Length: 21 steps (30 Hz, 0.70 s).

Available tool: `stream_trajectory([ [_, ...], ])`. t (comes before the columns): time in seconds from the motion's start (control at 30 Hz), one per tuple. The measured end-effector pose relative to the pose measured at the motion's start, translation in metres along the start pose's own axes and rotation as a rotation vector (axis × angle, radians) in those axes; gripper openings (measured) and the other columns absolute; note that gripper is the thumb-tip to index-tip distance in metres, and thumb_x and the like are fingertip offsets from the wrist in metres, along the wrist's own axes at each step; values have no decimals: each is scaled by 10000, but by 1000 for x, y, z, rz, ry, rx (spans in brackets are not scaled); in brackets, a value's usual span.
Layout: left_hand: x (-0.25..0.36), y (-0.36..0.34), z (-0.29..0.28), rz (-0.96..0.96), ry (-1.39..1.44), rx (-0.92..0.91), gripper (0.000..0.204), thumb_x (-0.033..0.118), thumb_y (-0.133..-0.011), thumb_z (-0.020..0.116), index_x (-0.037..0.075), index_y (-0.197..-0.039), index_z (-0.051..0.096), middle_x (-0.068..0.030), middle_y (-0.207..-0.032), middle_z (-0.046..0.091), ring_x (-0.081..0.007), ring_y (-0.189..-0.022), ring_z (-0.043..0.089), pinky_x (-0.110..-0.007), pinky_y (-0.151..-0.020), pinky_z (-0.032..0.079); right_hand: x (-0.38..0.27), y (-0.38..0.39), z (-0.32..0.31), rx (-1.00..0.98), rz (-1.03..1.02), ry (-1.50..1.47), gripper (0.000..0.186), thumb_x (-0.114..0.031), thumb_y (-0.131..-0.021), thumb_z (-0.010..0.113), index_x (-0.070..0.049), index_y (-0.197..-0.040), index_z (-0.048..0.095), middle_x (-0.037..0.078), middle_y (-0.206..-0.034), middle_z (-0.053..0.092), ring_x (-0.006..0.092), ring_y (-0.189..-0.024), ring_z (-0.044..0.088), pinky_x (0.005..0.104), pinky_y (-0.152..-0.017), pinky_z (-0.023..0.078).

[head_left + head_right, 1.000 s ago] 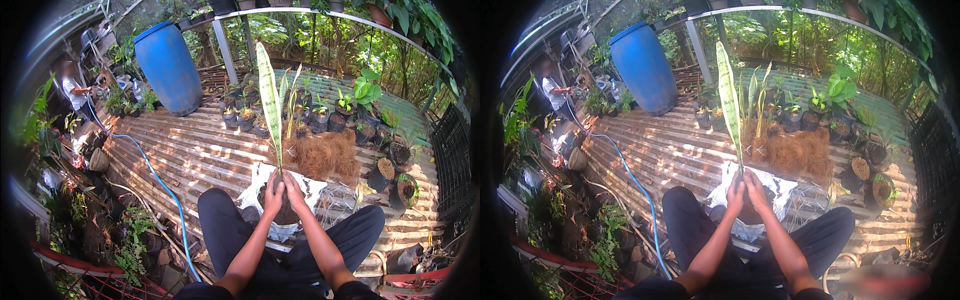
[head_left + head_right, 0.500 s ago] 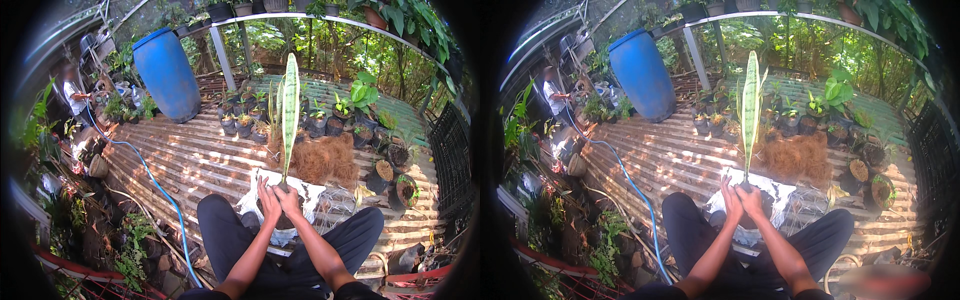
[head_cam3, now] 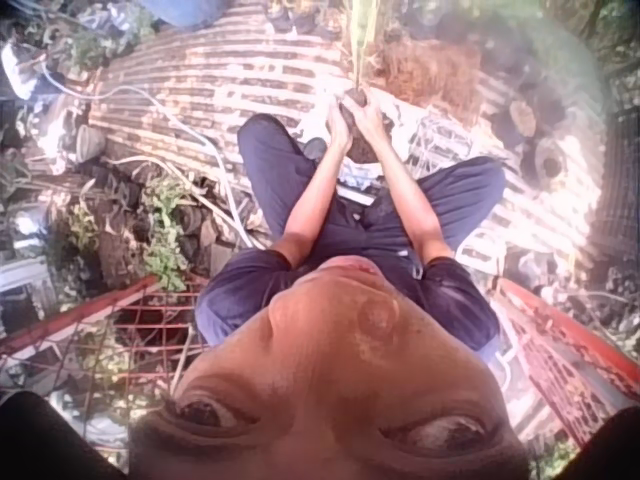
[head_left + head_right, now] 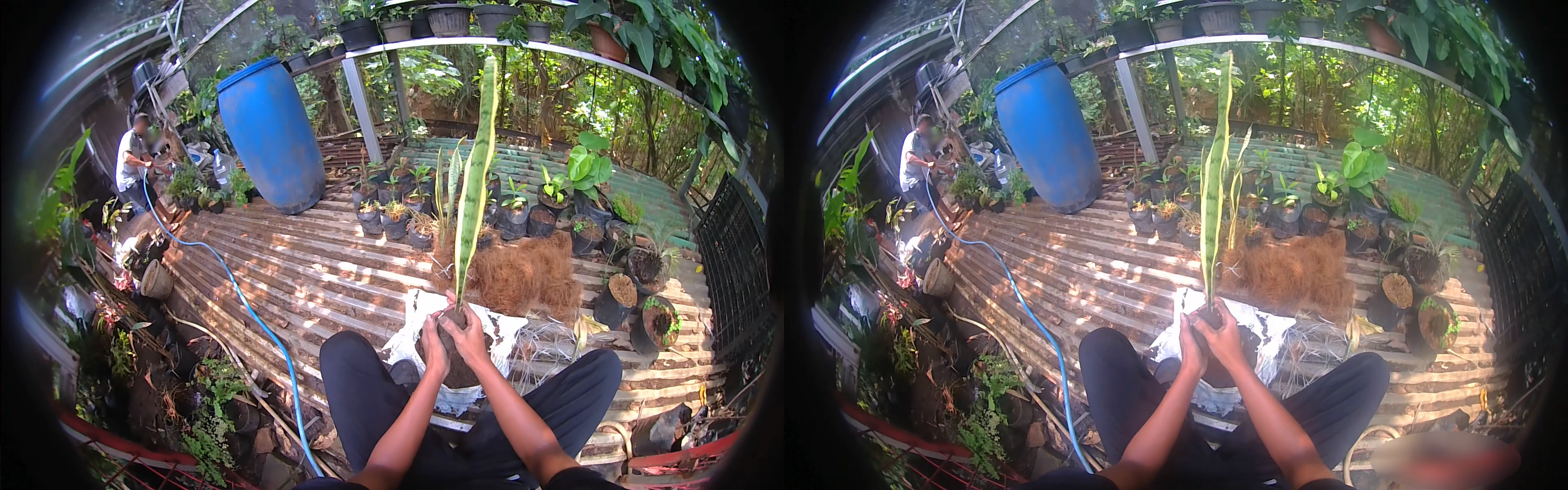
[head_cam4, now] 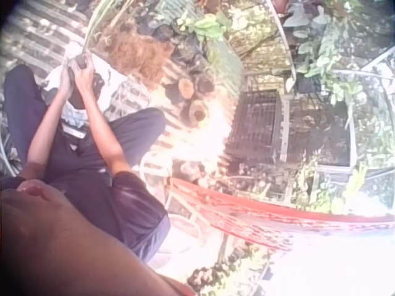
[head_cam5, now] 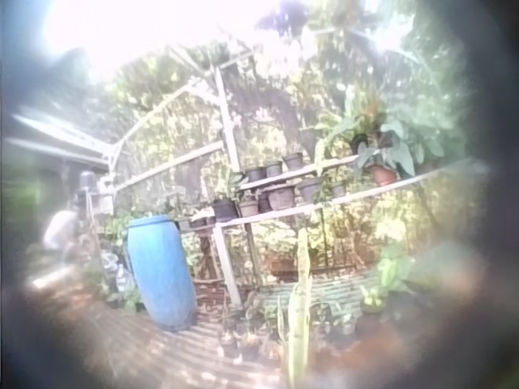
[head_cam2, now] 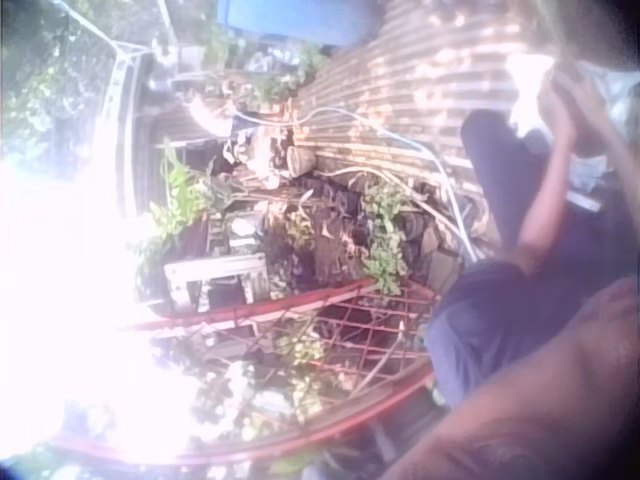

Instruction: The person sits cross-legged and repeatedly packs soil around the root base of a single snake plant, shaping it into a compact ball by hand. The person rotates the plant and adds more soil from a nearby bag to build up the root ball.

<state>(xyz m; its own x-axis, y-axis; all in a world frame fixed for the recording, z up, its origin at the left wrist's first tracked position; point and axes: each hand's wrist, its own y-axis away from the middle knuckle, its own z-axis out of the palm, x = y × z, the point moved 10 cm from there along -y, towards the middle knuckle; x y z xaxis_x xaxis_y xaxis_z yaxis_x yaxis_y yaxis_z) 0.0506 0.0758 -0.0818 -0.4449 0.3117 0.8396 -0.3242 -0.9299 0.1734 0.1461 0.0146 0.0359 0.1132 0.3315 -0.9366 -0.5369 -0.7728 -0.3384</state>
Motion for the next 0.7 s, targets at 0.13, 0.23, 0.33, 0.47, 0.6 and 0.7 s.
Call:
stream_trajectory([
  [0.13, -10, 4, -5, 38, -1, 69, 638, 552, -1073, 246, 23, -1299, 521, -125, -1266, 568, -223, -1206, 542, -369, -1030, 429, 20, 5, 10, -129, 196, -113, 491, -159, -856, 781, 29, -1276, 612, 74, -1072, 729, 163, -999, 676, 318, -942, 508],
  [0.23, -11, 9, -7, 36, 25, 124, 672, 576, -1065, 256, 5, -1269, 548, -132, -1227, 586, -226, -1181, 555, -365, -1028, 425, 43, 9, 1, -14, 317, -82, 222, -136, -852, 756, 0, -1020, 703, 55, -895, 740, 127, -844, 675, 306, -800, 529],
  [0.33, -4, 19, -5, 63, -122, 188, 683, 573, -1067, 253, -11, -1265, 546, -133, -1222, 590, -234, -1185, 555, -367, -1015, 436, 53, 9, -10, 92, 313, -67, 131, -118, -861, 733, -1, -896, 685, 60, -820, 720, 125, -759, 664, 296, -726, 531],
  [0.47, -8, 22, 3, -43, 2, 159, 710, 660, -1014, 298, 43, -1281, 526, -116, -1260, 570, -253, -1195, 551, -402, -1012, 439, 55, 8, -22, 179, 328, 31, 169, -145, -870, 753, -8, -922, 669, 47, -852, 713, 112, -779, 656, 280, -744, 525],
  [0.6, -13, 18, 8, -156, 212, 84, 758, 758, -934, 342, 110, -1295, 500, -102, -1301, 547, -271, -1228, 538, -449, -1020, 435, 39, 3, -12, 70, 274, 15, 291, -192, -855, 791, 6, -1038, 681, 64, -996, 725, 126, -911, 663, 295, -851, 517],
  [0.7, -16, 16, 12, -238, 320, 26, 696, 721, -950, 391, 109, -1263, 501, -79, -1223, 579, -235, -1150, 570, -399, -986, 450, 21, -1, -3, -39, 146, -9, 424, -227, -805, 829, -16, -1145, 686, 83, -1067, 725, 135, -1007, 660, 314, -921, 504],
])
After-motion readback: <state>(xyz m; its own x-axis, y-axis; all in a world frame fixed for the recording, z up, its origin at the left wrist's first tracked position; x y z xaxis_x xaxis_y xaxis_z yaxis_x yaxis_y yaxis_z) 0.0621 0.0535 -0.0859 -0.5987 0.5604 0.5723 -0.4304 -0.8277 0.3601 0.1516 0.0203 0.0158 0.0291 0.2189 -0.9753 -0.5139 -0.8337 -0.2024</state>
